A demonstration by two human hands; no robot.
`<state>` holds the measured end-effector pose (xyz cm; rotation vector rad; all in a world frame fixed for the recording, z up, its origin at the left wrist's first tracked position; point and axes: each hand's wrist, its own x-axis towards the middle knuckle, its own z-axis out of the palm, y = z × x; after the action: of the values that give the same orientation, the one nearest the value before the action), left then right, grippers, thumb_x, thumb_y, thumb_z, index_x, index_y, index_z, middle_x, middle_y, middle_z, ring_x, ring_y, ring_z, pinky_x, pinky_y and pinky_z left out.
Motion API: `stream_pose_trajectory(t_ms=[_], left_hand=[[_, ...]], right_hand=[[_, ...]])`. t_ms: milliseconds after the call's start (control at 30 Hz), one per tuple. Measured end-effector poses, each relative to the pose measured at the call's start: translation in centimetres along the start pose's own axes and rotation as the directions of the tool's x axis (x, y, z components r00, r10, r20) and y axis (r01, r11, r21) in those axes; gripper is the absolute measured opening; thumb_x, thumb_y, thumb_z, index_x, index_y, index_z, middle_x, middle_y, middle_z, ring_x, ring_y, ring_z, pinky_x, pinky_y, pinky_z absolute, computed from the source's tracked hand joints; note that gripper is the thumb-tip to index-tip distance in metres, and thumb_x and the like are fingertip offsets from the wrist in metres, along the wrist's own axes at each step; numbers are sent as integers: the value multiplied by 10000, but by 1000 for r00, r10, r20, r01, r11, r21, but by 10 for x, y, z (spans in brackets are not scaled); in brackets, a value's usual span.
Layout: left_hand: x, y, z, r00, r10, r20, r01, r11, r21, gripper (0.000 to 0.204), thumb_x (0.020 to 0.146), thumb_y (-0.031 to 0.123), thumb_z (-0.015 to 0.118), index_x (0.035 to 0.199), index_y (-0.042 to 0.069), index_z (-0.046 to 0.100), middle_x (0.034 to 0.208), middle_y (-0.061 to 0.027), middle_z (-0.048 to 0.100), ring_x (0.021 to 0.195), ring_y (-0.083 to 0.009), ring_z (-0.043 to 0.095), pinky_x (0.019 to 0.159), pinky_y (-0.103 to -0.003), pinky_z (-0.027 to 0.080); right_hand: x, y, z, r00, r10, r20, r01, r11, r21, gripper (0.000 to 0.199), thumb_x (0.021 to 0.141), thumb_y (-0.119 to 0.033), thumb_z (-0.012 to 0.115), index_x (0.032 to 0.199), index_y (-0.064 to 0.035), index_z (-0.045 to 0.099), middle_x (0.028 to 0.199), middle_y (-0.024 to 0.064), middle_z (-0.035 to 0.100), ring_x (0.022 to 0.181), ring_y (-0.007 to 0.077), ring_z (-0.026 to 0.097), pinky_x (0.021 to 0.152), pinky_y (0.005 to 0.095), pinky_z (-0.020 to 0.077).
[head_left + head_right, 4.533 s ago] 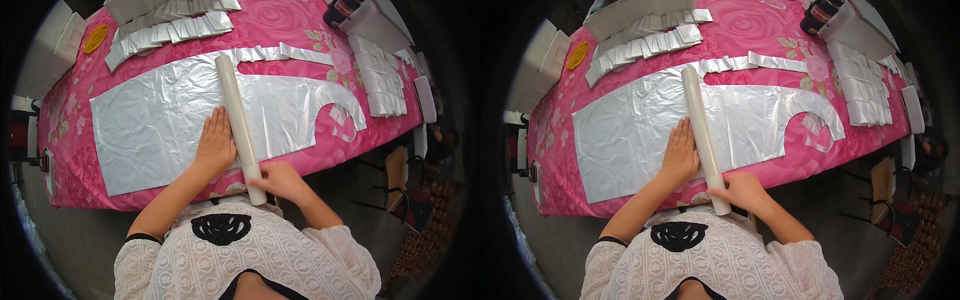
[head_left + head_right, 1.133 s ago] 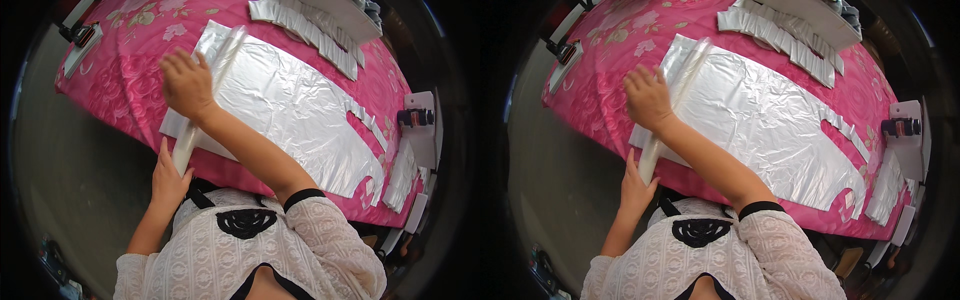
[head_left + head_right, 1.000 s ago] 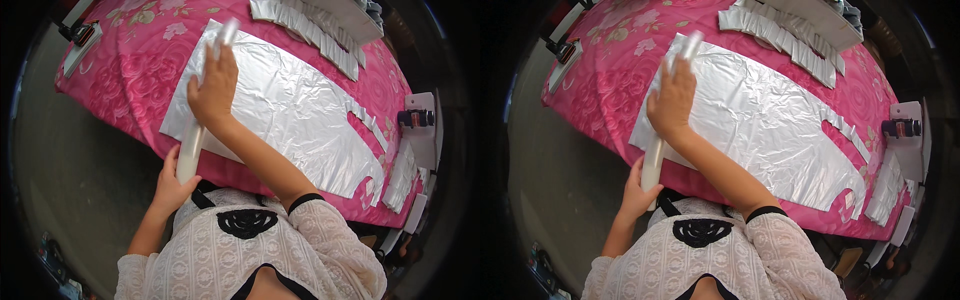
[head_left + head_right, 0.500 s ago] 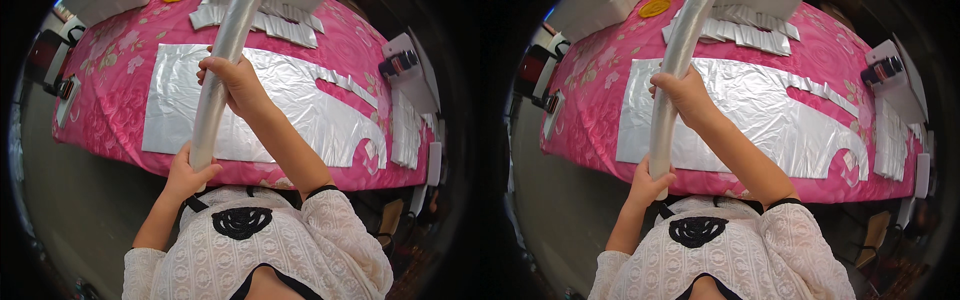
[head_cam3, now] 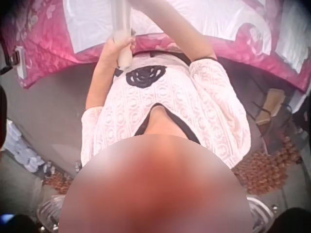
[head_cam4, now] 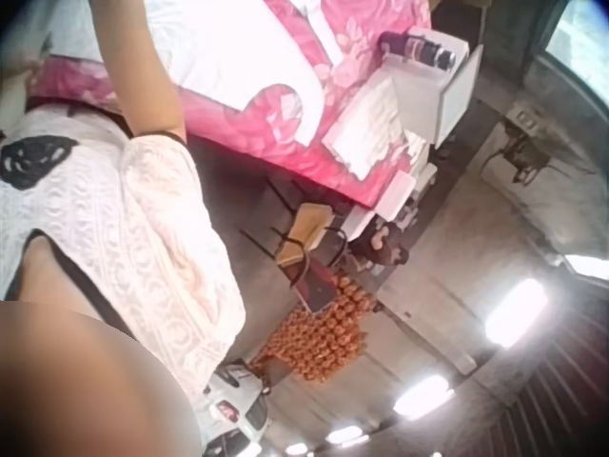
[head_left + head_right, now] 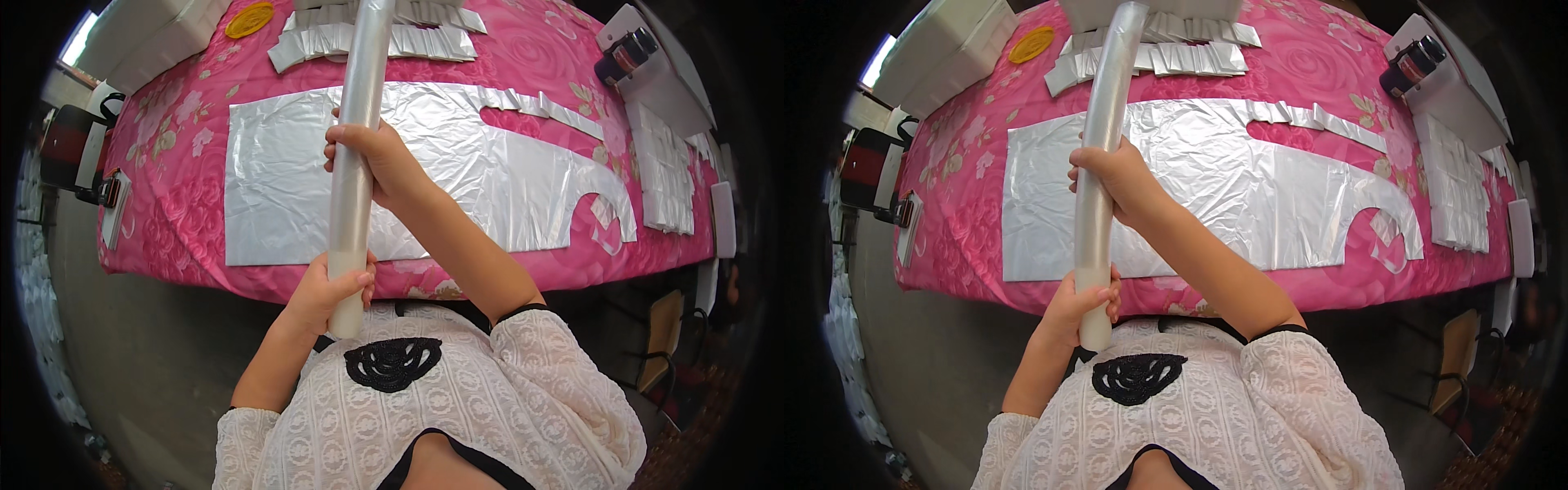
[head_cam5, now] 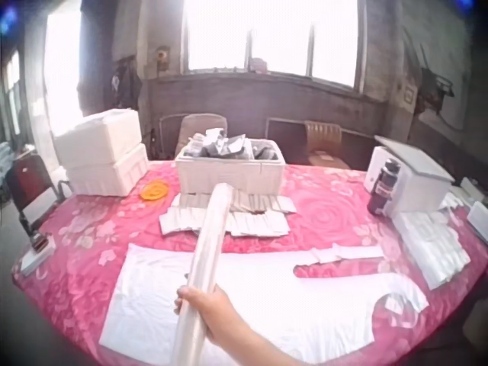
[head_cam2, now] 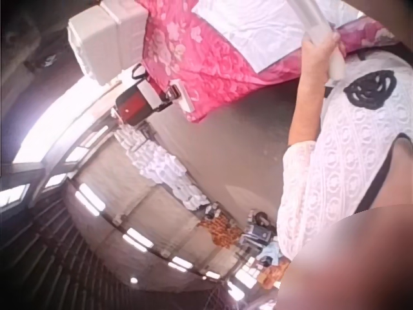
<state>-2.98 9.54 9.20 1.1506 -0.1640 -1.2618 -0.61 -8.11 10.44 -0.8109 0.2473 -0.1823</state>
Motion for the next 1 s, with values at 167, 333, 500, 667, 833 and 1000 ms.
stream_pose_trajectory(t_ms=[167,333,500,667,833,1000], left_hand=[[4,-3,-1,990,-43,131,70,976,-207,372,720,203,671,978,10,485,755,-31,526,607,-105,535,546,-260,463],[14,-8,-6,964,-66,257,141,947,-288,398,717,217,673,996,19,468,754,-34,514,604,-108,529,549,-269,460],[14,-12,-9,937,-33,348,178,902,-393,420,713,229,679,1009,25,462,764,-35,509,614,-117,521,562,-277,449],[20,-17,-16,898,-15,440,254,835,-488,459,704,250,687,1035,26,462,796,-43,523,628,-124,523,580,-274,446],[30,-9,-18,998,-35,57,41,993,-108,498,805,452,511,1043,15,494,771,-54,550,610,-129,543,574,-268,466],[29,-21,-26,976,-140,-164,151,987,55,583,866,555,351,973,13,539,694,-51,554,556,-123,549,495,-269,478]], right_hand=[[-16,17,-8,999,47,25,-49,996,72,571,725,-184,667,1156,-8,336,836,64,506,732,139,549,679,314,507],[-20,15,-15,997,43,-67,-40,998,40,571,727,-185,666,1152,2,334,822,73,501,713,142,547,673,311,507],[-23,14,-9,996,39,-84,-40,999,-9,564,725,-172,665,1145,12,335,820,84,496,714,145,545,671,313,509],[-22,14,-7,987,24,-157,-32,998,-49,509,725,-165,652,1103,10,360,819,86,494,709,148,546,673,314,512],[-25,36,-18,980,18,-197,-63,973,-224,418,720,-154,635,1025,4,396,824,99,507,725,162,553,660,312,496],[-21,65,-37,980,34,-195,-70,980,-184,381,724,-154,633,1002,-4,421,781,95,548,692,170,560,629,316,482]])
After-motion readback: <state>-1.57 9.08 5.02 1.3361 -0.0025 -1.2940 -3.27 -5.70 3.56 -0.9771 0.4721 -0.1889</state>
